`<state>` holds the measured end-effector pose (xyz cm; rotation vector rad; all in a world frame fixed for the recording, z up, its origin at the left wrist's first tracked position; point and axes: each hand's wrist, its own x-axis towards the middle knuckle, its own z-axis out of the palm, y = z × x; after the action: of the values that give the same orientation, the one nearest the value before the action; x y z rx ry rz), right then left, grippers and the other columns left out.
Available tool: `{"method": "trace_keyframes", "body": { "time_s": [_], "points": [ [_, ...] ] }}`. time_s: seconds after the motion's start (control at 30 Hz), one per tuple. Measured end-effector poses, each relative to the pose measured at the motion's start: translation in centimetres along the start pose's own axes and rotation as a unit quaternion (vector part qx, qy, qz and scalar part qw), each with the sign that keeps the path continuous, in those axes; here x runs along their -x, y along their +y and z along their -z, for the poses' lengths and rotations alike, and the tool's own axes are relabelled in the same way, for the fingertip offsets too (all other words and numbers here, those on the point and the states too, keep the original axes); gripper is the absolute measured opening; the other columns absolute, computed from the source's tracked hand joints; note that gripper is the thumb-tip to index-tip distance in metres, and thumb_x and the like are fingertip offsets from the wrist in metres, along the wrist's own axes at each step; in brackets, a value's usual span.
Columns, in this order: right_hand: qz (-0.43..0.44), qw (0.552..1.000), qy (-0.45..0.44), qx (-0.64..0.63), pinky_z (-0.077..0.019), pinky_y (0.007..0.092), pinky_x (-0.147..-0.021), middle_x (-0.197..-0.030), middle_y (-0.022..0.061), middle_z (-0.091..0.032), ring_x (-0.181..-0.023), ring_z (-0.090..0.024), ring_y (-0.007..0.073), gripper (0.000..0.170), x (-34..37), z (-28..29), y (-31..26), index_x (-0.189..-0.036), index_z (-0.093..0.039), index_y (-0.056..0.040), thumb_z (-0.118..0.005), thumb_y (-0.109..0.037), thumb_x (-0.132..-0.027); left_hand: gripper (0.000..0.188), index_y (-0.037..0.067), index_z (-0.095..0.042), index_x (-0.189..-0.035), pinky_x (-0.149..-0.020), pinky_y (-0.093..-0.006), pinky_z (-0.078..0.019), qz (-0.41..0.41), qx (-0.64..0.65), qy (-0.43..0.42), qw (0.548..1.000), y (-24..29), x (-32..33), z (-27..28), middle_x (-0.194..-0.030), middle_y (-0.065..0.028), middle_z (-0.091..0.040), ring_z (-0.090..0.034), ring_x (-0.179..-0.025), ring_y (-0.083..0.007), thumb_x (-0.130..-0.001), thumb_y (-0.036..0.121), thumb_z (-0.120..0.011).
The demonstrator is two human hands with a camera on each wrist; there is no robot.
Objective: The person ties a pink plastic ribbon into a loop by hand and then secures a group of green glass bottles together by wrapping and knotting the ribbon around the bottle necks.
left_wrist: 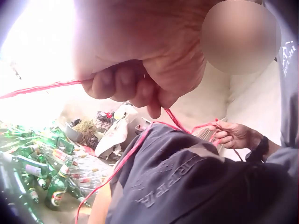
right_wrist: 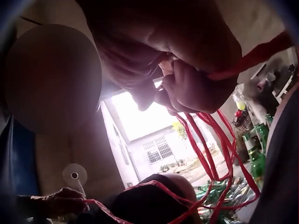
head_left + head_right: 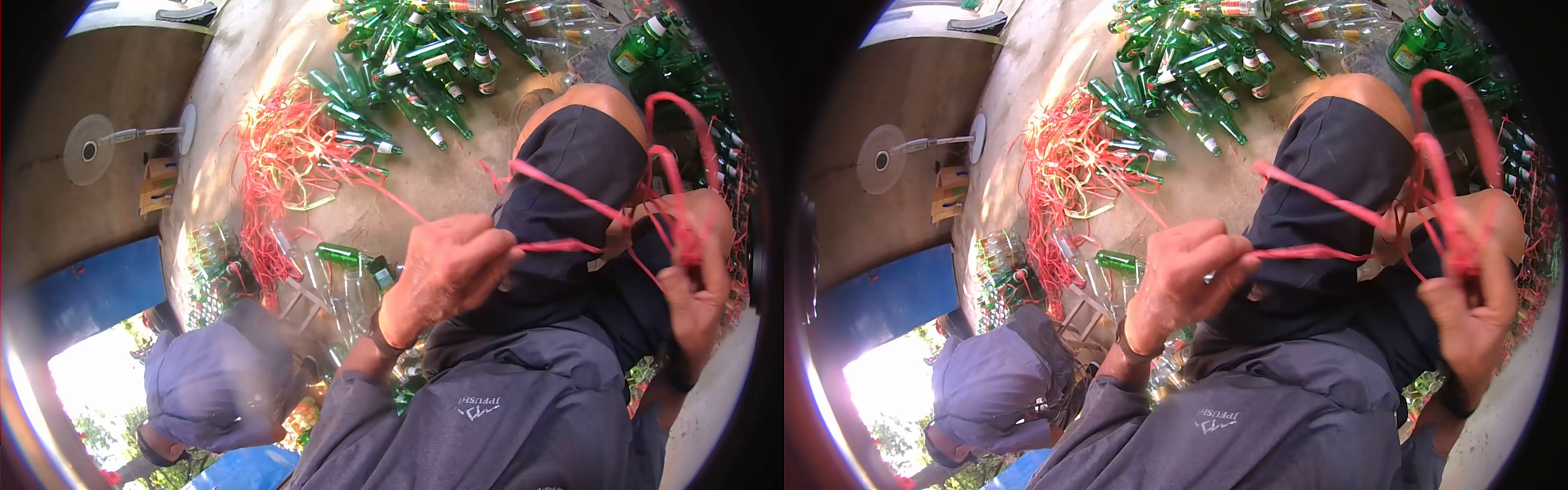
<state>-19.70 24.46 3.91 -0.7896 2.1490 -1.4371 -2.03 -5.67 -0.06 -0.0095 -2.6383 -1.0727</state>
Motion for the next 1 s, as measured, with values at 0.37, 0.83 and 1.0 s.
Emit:
{"method": "trace_keyframes", "body": {
  "time_s": [0.37, 0.83, 1.0],
  "points": [
    [0.048, 0.983, -0.177, 0.008, -0.0428, 0.0307, -0.056, -0.068, 0.0070, -0.059, -0.058, -0.055, 0.0147, 0.017, -3.5, -7.6, -1.5, -0.077, -0.059, 0.0000, -0.075, -0.001, -0.083, 0.017, 0.006, -0.065, -0.092, -0.052, -0.0413, -0.0437, -0.056, 0.089, 0.008, 0.994, 0.8, -1.4, -2.1, -0.070, -0.0083, -0.051, -0.056, -0.059, -0.0300, -0.081, 0.010, -0.079],
    [-0.043, 0.997, -0.049, -0.030, -0.0341, 0.0287, -0.059, -0.063, 0.0002, -0.047, -0.057, -0.040, 0.0108, 0.017, -0.6, -0.5, -0.7, -0.069, -0.051, -0.0027, -0.064, -0.006, -0.079, 0.012, 0.006, -0.069, -0.096, -0.090, -0.0430, -0.0477, 0.163, -0.155, 0.204, 0.953, -15.4, 6.0, -1.5, -0.103, -0.0098, -0.068, -0.061, -0.099, -0.0315, -0.084, 0.003, -0.073],
    [-0.033, 0.998, -0.033, -0.043, -0.0309, 0.0298, -0.057, -0.065, 0.0017, -0.046, -0.056, -0.039, 0.0131, 0.022, 2.0, 3.1, 0.8, -0.070, -0.051, -0.0042, -0.068, -0.016, -0.077, 0.011, 0.006, -0.070, -0.095, -0.095, -0.0429, -0.0462, 0.189, -0.184, 0.237, 0.935, -18.8, 7.3, -3.3, -0.108, -0.0092, -0.069, -0.060, -0.104, -0.0315, -0.084, 0.003, -0.072]
  ]
}}
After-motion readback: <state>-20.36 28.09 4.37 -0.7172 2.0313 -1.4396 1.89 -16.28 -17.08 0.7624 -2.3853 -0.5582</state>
